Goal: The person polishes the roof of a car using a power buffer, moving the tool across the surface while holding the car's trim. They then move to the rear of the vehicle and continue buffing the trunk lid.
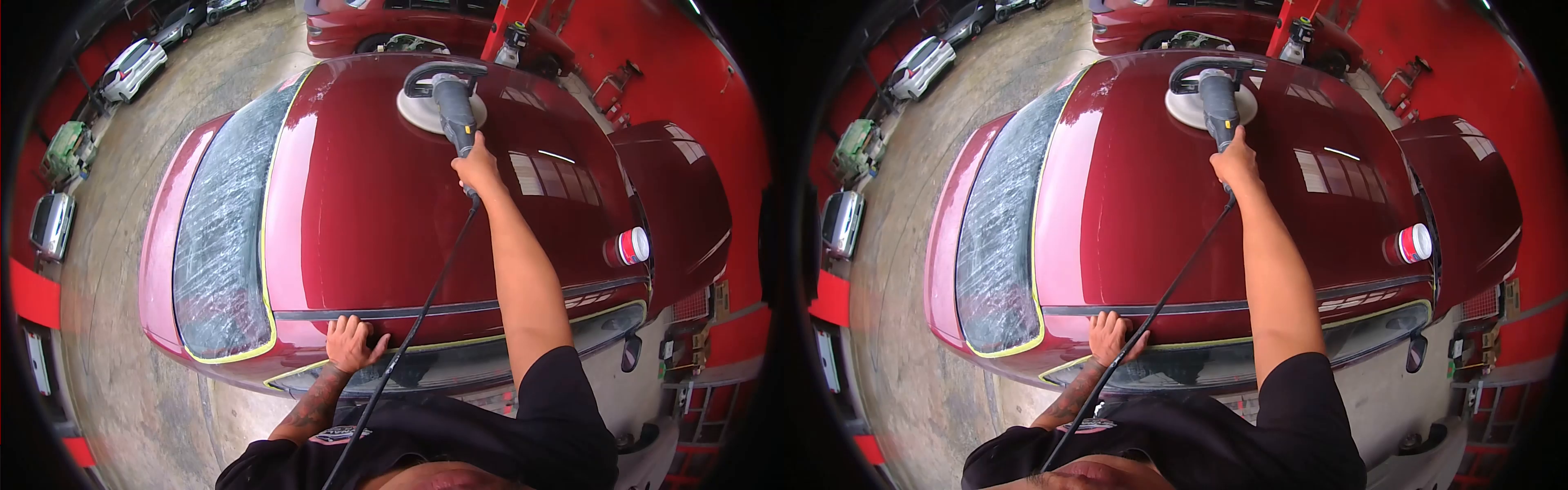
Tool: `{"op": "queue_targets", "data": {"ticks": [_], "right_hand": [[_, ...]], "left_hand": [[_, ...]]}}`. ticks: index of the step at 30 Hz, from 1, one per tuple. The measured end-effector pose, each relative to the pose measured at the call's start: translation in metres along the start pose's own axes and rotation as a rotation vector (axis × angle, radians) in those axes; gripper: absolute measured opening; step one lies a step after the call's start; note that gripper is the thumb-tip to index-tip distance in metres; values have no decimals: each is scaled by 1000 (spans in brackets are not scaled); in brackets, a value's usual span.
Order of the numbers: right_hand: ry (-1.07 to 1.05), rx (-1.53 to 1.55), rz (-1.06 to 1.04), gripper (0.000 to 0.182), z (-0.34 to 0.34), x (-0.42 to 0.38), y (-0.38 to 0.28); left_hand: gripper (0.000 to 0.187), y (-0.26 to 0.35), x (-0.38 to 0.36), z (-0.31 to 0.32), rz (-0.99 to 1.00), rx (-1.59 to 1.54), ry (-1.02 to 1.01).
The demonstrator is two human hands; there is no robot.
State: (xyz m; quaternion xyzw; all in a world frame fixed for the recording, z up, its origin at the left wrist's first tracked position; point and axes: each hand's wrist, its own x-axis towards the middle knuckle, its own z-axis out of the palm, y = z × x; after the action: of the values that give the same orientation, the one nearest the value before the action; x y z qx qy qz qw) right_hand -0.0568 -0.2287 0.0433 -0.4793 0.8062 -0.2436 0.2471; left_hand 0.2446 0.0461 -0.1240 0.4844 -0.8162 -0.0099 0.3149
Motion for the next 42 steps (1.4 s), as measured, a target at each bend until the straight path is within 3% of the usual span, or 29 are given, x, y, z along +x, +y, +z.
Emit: {"op": "queue_targets", "data": {"ticks": [15, 25, 42], "right_hand": [[-274, -65, -198, 89, 106, 51, -142], [-298, -230, -405, 96, 113, -18, -116], [-292, -186, -500, 97, 69, -182, -11]], "left_hand": [[41, -1, 3, -1, 21, -10, -7], [37, -3, 3, -3, 3, -37, -39], [36, 2, 2, -1, 7, -48, 26]]}}
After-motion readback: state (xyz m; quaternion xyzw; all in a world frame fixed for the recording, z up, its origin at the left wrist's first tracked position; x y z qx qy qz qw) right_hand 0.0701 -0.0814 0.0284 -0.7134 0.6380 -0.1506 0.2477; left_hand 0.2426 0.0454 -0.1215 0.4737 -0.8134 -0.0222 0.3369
